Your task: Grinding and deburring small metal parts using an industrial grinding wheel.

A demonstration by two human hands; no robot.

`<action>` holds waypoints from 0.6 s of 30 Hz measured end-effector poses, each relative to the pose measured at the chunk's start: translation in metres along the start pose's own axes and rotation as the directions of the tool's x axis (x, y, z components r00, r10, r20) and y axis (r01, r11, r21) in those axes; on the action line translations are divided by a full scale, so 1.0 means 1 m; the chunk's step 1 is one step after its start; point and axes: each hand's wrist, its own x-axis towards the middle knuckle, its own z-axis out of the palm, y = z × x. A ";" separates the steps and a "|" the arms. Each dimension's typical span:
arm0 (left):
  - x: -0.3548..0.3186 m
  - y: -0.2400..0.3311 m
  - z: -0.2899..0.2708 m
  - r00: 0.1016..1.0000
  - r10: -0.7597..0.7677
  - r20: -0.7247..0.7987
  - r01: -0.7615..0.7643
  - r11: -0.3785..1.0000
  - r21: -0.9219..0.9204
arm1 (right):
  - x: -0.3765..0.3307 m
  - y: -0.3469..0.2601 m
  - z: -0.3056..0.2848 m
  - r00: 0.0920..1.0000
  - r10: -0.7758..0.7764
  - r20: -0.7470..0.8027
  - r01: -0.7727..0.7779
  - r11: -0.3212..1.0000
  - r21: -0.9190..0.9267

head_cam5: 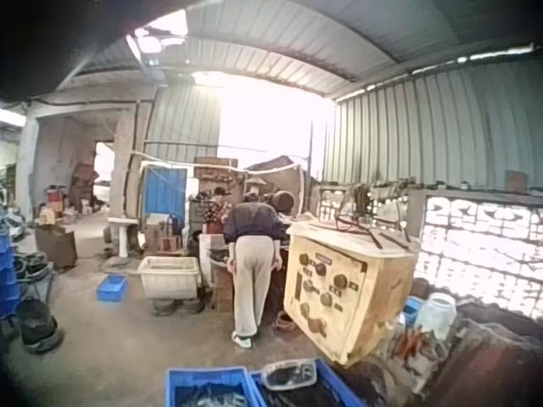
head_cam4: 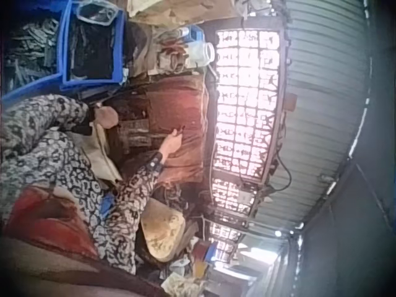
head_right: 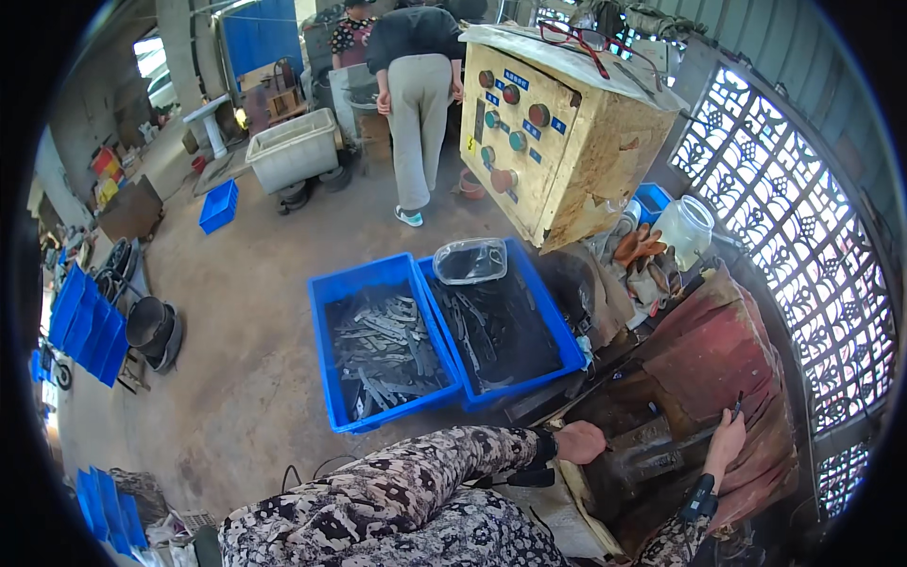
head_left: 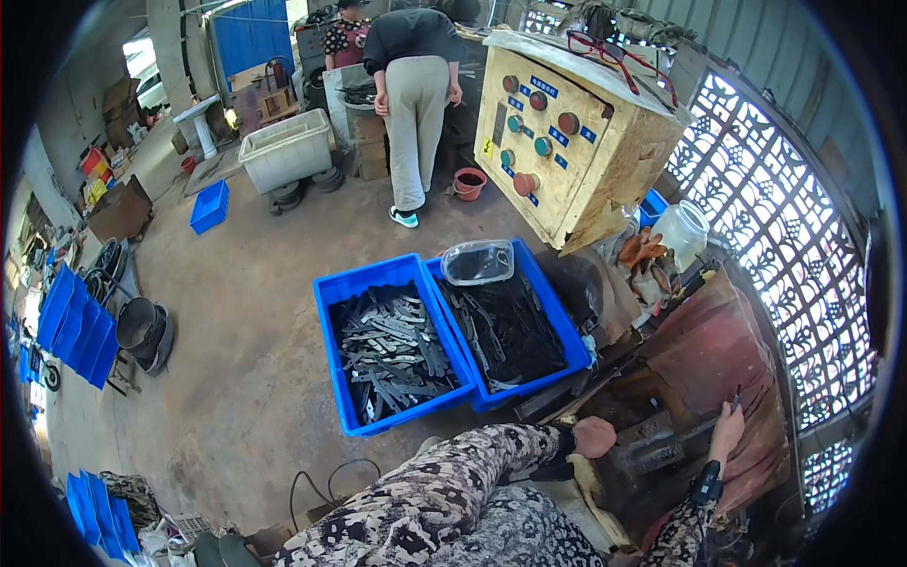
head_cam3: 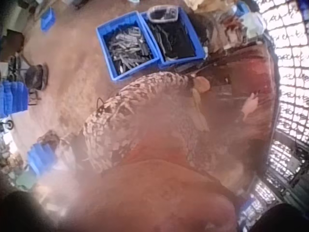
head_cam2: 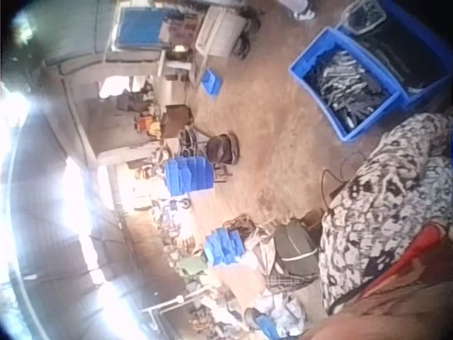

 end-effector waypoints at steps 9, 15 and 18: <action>0.001 -0.011 0.009 0.996 0.063 -0.063 -0.068 0.995 -0.078 | 0.002 0.001 0.006 0.999 -0.004 -0.034 0.005 1.000 0.024; -0.001 -0.010 -0.003 0.996 0.047 -0.076 -0.059 0.986 -0.155 | -0.002 0.002 0.000 1.000 0.018 0.003 -0.018 0.998 0.055; -0.001 -0.005 -0.017 0.997 0.071 -0.019 -0.073 0.981 -0.178 | -0.019 0.019 -0.008 0.999 0.005 0.042 -0.010 0.992 0.127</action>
